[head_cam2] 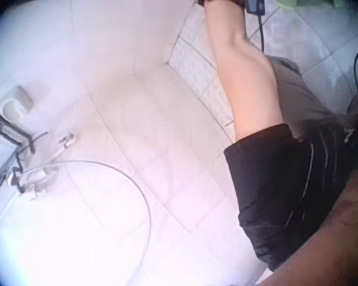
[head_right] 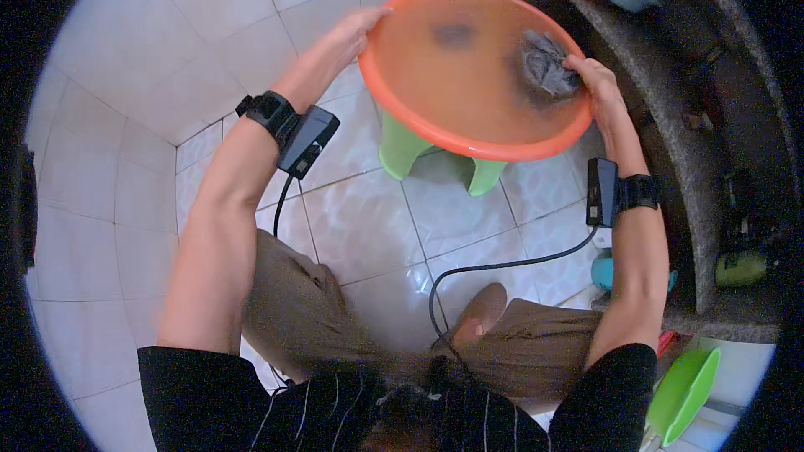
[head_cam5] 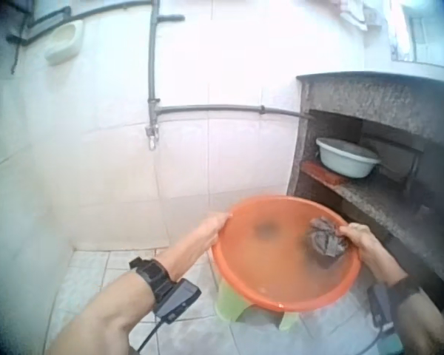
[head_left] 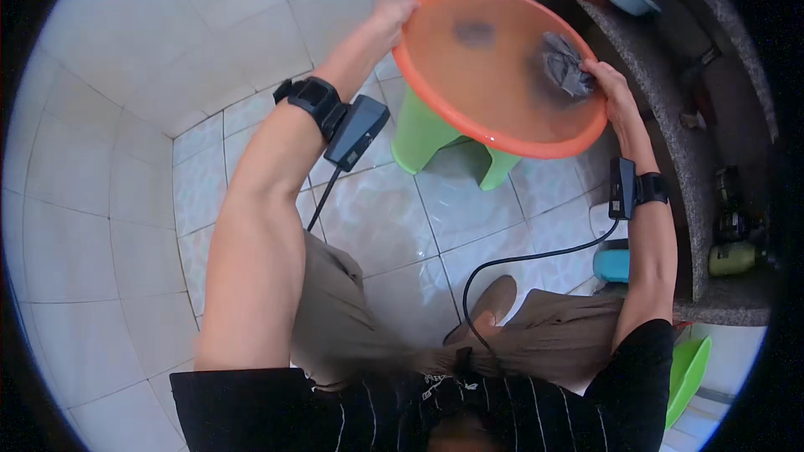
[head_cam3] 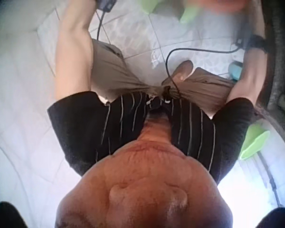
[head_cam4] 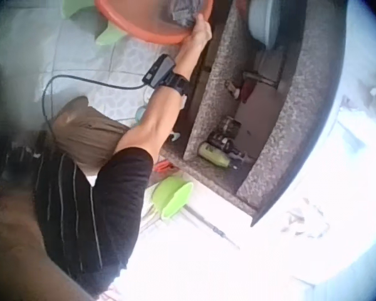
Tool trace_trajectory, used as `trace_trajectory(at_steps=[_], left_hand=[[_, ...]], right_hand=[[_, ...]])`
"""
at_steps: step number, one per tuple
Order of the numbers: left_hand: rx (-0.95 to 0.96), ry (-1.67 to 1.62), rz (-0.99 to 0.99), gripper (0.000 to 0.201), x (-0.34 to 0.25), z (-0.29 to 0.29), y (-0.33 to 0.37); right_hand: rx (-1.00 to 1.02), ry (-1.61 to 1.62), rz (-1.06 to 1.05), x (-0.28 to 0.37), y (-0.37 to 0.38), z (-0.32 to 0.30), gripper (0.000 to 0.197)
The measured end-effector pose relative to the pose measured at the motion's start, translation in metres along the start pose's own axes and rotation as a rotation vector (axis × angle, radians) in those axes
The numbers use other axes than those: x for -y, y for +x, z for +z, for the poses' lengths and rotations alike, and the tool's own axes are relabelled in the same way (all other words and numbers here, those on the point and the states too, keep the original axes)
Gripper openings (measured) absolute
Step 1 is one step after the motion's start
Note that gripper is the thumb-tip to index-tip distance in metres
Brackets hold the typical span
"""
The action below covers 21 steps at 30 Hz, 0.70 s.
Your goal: Clean bathroom surfaces, a stool, and various toiletry bottles with a wet rag.
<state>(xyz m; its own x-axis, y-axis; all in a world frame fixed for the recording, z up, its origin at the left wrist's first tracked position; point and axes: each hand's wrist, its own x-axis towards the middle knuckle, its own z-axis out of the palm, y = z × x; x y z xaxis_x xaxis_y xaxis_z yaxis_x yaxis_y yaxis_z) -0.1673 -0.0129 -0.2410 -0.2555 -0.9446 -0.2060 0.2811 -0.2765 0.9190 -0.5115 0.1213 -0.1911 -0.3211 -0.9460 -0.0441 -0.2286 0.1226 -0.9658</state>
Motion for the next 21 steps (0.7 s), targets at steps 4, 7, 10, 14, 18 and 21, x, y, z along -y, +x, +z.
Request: trace_trajectory(at_steps=[4, 7, 10, 14, 18, 21], left_hand=[[-0.115, -0.015, -0.054, 0.026, 0.011, -0.011, -0.002], [-0.037, -0.051, -0.054, 0.026, 0.006, -0.034, -0.003], [-0.006, -0.002, -0.049, 0.019, -0.014, -0.060, 0.000], [0.016, 0.005, 0.065, 0.019, -0.040, -0.131, -0.018], [-0.167, 0.129, 0.045, 0.023, -0.076, -0.157, -0.065], [-0.275, 0.138, 0.066, 0.026, -0.091, -0.194, -0.097]], right_hand=[[0.002, -0.009, -0.023, 0.015, -0.001, 0.015, 0.015], [0.003, -0.010, -0.058, 0.025, -0.001, 0.028, 0.013], [0.034, 0.064, -0.148, 0.031, 0.001, 0.049, 0.012], [0.156, 0.196, -0.161, 0.039, 0.007, 0.100, 0.013], [0.205, 0.302, -0.150, 0.042, 0.009, 0.152, 0.014], [0.288, 0.378, -0.094, 0.042, 0.001, 0.203, 0.015]])
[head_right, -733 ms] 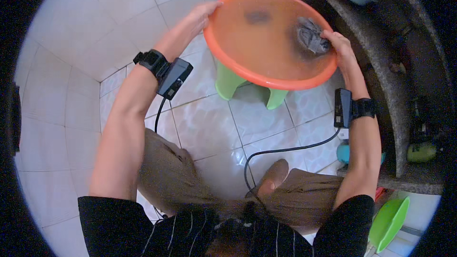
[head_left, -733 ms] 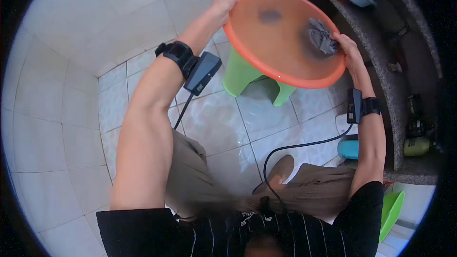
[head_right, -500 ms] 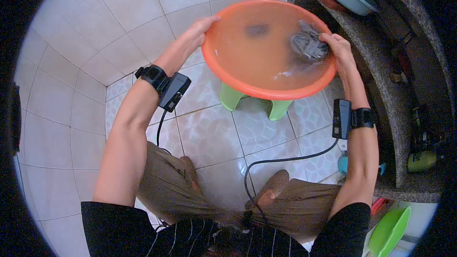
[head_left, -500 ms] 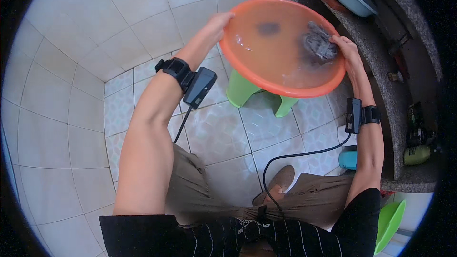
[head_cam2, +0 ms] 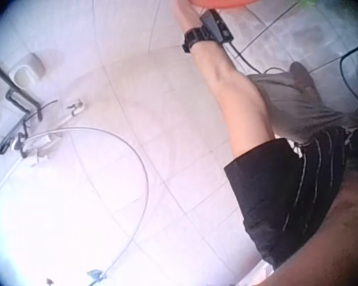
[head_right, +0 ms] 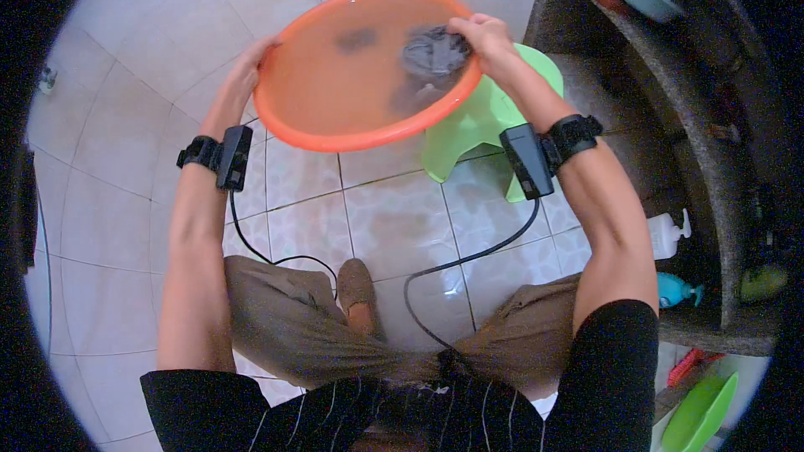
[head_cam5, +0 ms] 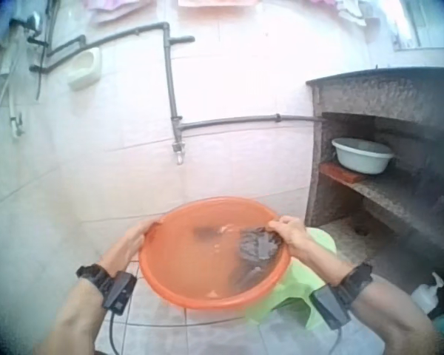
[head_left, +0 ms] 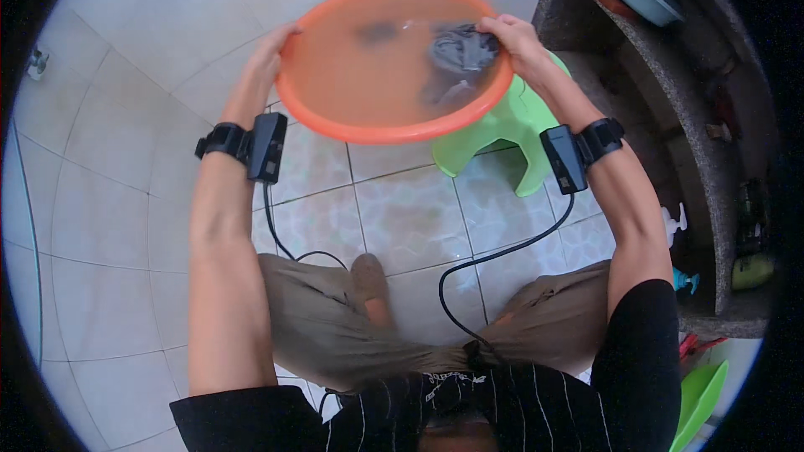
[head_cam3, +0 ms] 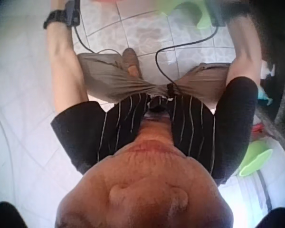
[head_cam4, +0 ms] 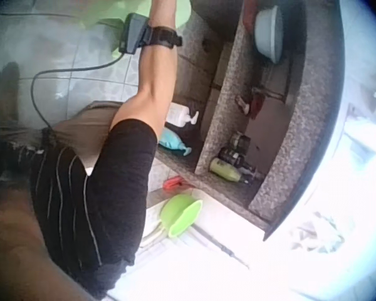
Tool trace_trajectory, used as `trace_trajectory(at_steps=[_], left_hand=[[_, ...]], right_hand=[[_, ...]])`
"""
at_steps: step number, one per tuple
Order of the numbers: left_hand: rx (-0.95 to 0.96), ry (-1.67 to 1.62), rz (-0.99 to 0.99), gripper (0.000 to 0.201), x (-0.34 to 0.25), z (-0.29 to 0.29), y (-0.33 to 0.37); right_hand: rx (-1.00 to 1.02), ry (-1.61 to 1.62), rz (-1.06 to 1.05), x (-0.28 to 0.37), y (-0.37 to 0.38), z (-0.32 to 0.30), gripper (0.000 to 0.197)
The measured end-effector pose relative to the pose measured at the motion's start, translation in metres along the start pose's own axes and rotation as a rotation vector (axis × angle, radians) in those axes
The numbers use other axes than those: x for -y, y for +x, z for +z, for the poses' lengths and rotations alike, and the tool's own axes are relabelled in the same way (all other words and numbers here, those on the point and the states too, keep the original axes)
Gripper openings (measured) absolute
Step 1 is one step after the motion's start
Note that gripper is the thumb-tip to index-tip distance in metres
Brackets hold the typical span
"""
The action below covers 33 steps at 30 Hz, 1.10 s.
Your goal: Clean bathroom surfaces, a stool, and various toiletry bottles with a wet rag.
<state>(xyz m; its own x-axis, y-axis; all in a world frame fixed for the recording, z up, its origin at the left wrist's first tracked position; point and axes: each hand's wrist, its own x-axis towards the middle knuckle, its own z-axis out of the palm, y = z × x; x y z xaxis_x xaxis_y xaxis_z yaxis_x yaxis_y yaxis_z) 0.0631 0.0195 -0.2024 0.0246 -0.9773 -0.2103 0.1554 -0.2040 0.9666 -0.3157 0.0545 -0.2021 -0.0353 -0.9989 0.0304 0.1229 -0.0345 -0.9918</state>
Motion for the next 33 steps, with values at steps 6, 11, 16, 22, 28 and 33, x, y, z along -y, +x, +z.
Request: trace_trajectory(at_steps=[6, 11, 16, 22, 28, 33], left_hand=[[-0.182, 0.059, -0.064, 0.029, 0.020, -0.078, -0.025], [-0.222, 0.145, -0.056, 0.030, 0.042, -0.096, -0.033], [-0.076, 0.094, -0.004, 0.024, 0.081, -0.175, -0.023], [-0.201, 0.041, -0.157, 0.021, 0.117, -0.129, 0.003], [-0.229, 0.079, -0.276, 0.018, 0.147, -0.085, 0.039], [-0.268, 0.060, -0.518, 0.018, 0.170, -0.063, 0.062]], right_hand=[[0.123, -0.115, 0.048, -0.049, -0.010, 0.057, 0.018], [0.258, -0.376, 0.269, -0.068, -0.027, 0.075, 0.024], [0.345, -0.523, 0.201, -0.107, -0.032, 0.092, 0.029], [0.253, -0.581, 0.259, -0.148, -0.019, 0.065, 0.031], [0.119, -0.538, 0.283, -0.167, -0.008, 0.023, 0.027], [0.011, -0.350, 0.392, -0.212, 0.011, 0.009, 0.027]])
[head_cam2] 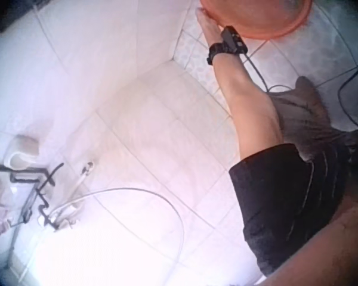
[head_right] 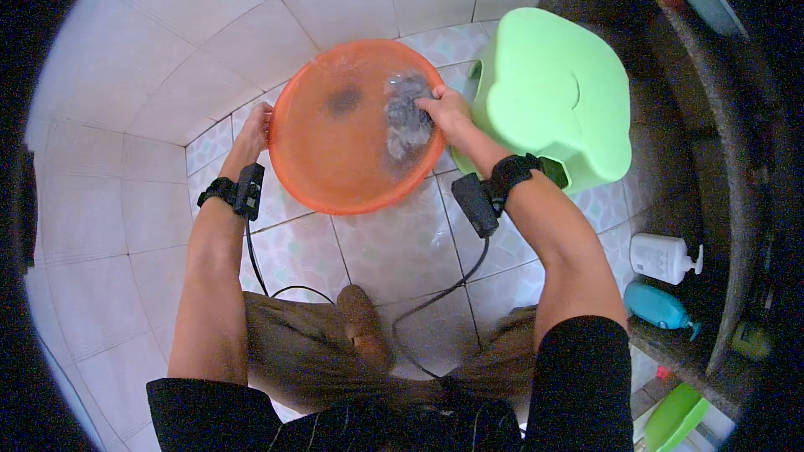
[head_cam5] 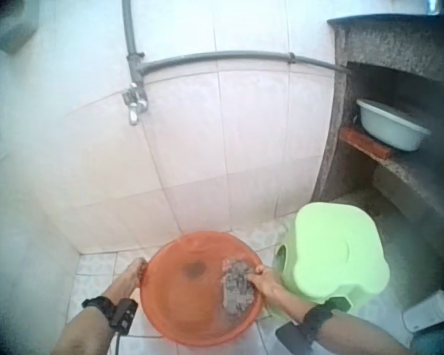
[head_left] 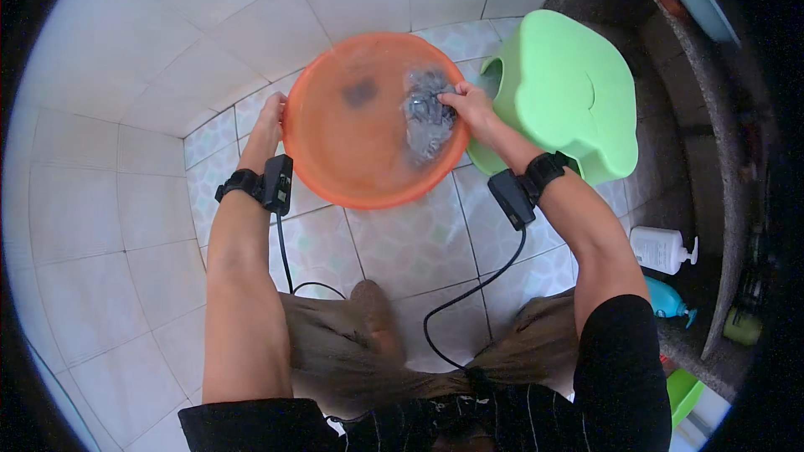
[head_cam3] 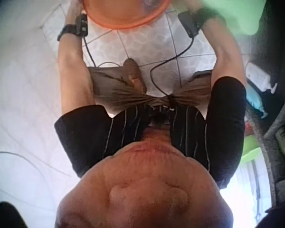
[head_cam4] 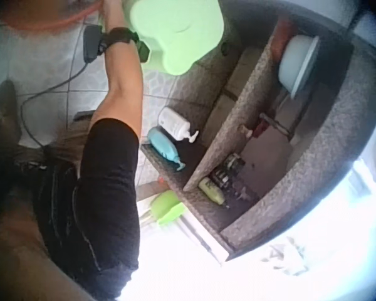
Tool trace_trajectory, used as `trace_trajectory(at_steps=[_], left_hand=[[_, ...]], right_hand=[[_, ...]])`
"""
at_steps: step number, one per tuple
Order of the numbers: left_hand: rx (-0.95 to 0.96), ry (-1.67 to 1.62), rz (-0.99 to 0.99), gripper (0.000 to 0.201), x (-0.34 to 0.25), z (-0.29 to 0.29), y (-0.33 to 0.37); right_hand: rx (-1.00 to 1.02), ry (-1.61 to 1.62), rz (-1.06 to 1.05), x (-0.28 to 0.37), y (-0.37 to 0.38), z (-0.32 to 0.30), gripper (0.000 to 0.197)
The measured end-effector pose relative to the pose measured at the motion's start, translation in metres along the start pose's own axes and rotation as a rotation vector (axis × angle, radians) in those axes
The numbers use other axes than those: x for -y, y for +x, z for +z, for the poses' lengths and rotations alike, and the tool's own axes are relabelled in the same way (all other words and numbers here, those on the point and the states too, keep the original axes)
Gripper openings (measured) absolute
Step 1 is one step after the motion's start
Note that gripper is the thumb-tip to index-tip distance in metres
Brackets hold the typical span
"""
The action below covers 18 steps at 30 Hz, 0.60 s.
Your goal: Clean bathroom surfaces, a stool, and various toiletry bottles with a wet rag.
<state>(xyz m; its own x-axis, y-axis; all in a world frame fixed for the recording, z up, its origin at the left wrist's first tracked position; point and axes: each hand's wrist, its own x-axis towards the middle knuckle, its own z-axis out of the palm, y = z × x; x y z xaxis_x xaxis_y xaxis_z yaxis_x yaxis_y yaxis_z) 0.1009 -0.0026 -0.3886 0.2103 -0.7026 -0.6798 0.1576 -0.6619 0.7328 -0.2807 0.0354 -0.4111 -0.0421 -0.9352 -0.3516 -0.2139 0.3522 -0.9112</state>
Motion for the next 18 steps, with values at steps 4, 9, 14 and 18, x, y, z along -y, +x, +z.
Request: trace_trajectory(at_steps=[4, 9, 14, 18], left_hand=[[0.084, -0.071, 0.014, 0.026, 0.013, 0.004, 0.027], [-0.060, 0.131, 0.094, 0.038, 0.010, -0.013, 0.057], [-0.346, 1.175, 0.407, 0.045, -0.015, -0.026, 0.066], [-0.649, 1.641, 0.763, 0.056, 0.008, 0.083, 0.025]], right_hand=[[-0.063, 0.028, 0.021, -0.034, 0.036, 0.002, 0.026], [-0.083, -0.256, -0.078, -0.001, 0.018, 0.011, 0.030], [-0.258, -0.972, -0.418, 0.048, -0.022, 0.041, 0.027], [-0.085, -1.075, -0.647, 0.035, -0.021, 0.046, 0.026]])
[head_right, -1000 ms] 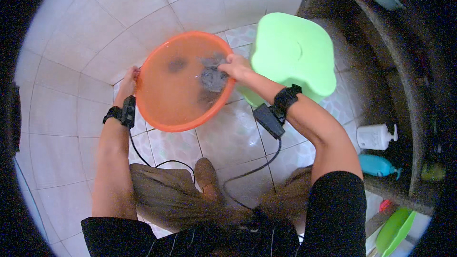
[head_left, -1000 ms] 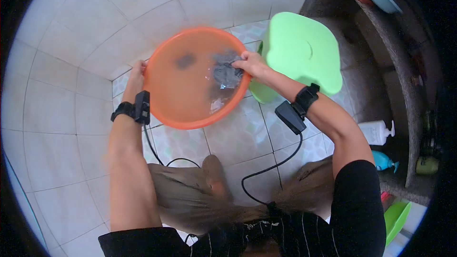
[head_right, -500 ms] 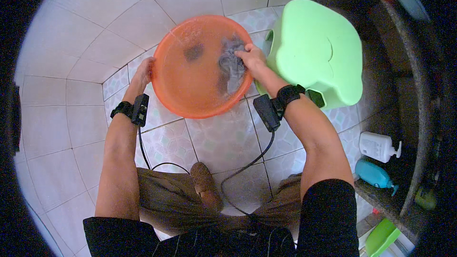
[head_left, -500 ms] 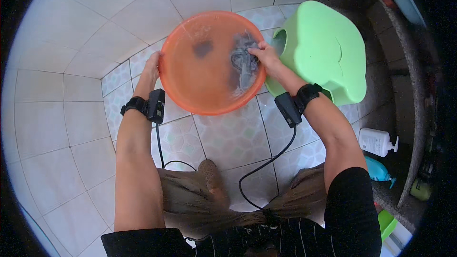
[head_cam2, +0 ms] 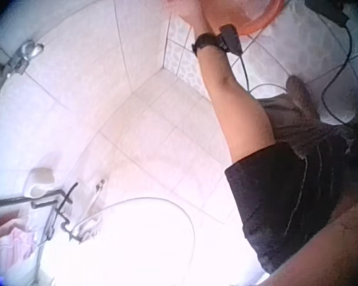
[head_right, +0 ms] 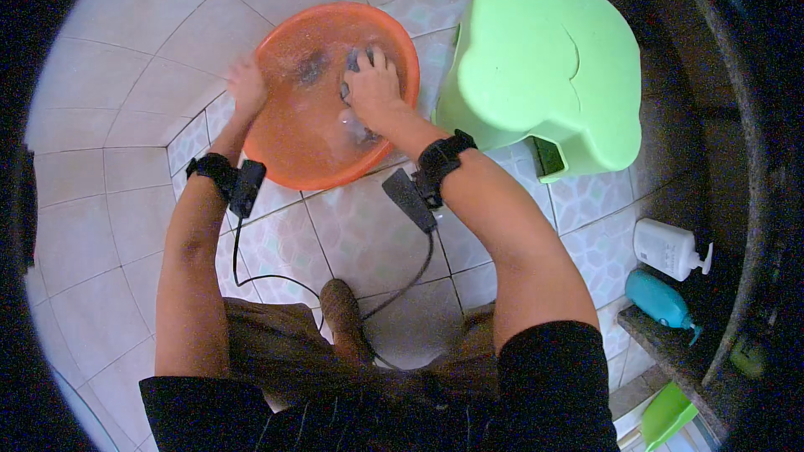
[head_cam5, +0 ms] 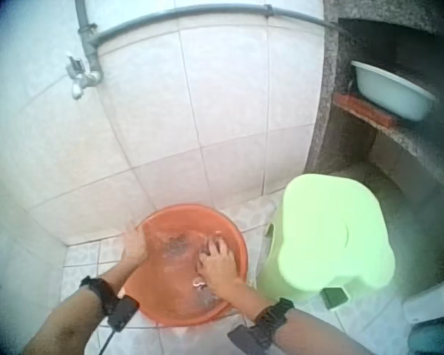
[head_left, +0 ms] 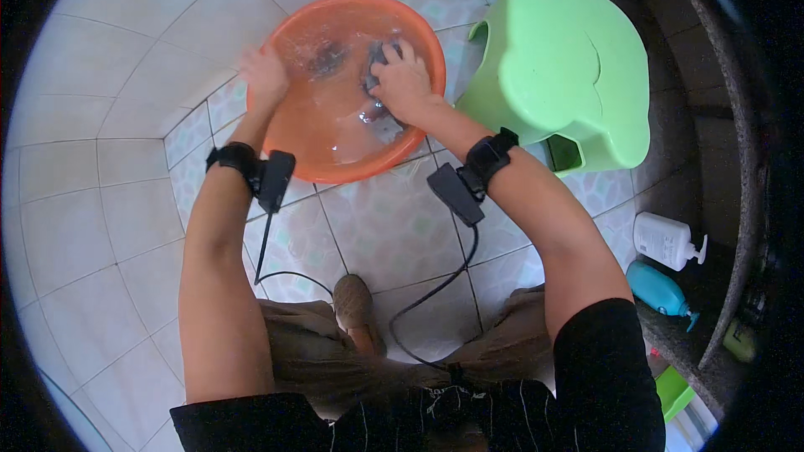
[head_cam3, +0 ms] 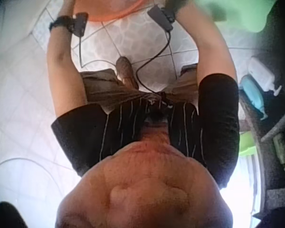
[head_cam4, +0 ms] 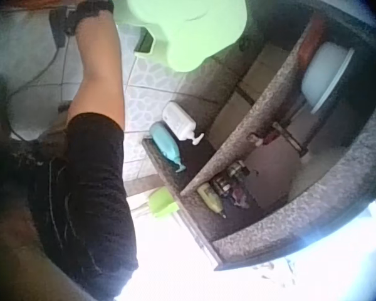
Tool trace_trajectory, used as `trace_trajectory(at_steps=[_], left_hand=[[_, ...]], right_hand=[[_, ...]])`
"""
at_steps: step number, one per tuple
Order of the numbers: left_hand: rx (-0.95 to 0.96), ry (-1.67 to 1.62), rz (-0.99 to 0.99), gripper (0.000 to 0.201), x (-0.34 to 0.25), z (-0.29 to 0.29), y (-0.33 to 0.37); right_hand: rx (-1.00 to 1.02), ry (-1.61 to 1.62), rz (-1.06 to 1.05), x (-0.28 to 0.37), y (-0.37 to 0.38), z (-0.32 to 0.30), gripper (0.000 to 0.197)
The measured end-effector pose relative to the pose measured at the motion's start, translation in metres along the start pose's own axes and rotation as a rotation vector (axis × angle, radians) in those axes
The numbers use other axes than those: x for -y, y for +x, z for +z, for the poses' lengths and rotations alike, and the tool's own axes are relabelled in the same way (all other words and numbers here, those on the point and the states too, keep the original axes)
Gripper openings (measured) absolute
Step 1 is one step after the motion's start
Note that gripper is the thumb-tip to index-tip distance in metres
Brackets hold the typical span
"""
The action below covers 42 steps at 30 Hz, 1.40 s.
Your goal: Clean bathroom surfaces, a stool, and various toiletry bottles with a wet rag.
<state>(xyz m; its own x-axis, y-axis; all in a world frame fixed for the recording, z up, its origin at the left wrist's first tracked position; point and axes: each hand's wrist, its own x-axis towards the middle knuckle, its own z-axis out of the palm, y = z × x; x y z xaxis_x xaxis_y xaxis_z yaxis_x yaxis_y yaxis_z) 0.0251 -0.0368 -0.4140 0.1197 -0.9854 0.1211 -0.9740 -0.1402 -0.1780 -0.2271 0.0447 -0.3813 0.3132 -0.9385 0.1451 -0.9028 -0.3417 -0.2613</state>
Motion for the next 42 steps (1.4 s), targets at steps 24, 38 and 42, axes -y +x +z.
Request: trace_trajectory(at_steps=[24, 38, 42], left_hand=[[0.942, -2.016, -0.465, 0.045, -0.077, -0.122, -0.060], [0.148, -0.807, 0.524, 0.033, -0.070, -0.027, -0.084], [0.283, -0.400, 0.322, 0.035, -0.035, 0.022, -0.101]], right_hand=[[-0.257, 0.780, 0.074, 0.059, 0.034, -0.052, 0.038], [0.146, 0.637, 0.437, -0.014, -0.038, -0.050, 0.045], [0.206, 0.849, 0.506, 0.015, -0.040, -0.046, 0.048]])
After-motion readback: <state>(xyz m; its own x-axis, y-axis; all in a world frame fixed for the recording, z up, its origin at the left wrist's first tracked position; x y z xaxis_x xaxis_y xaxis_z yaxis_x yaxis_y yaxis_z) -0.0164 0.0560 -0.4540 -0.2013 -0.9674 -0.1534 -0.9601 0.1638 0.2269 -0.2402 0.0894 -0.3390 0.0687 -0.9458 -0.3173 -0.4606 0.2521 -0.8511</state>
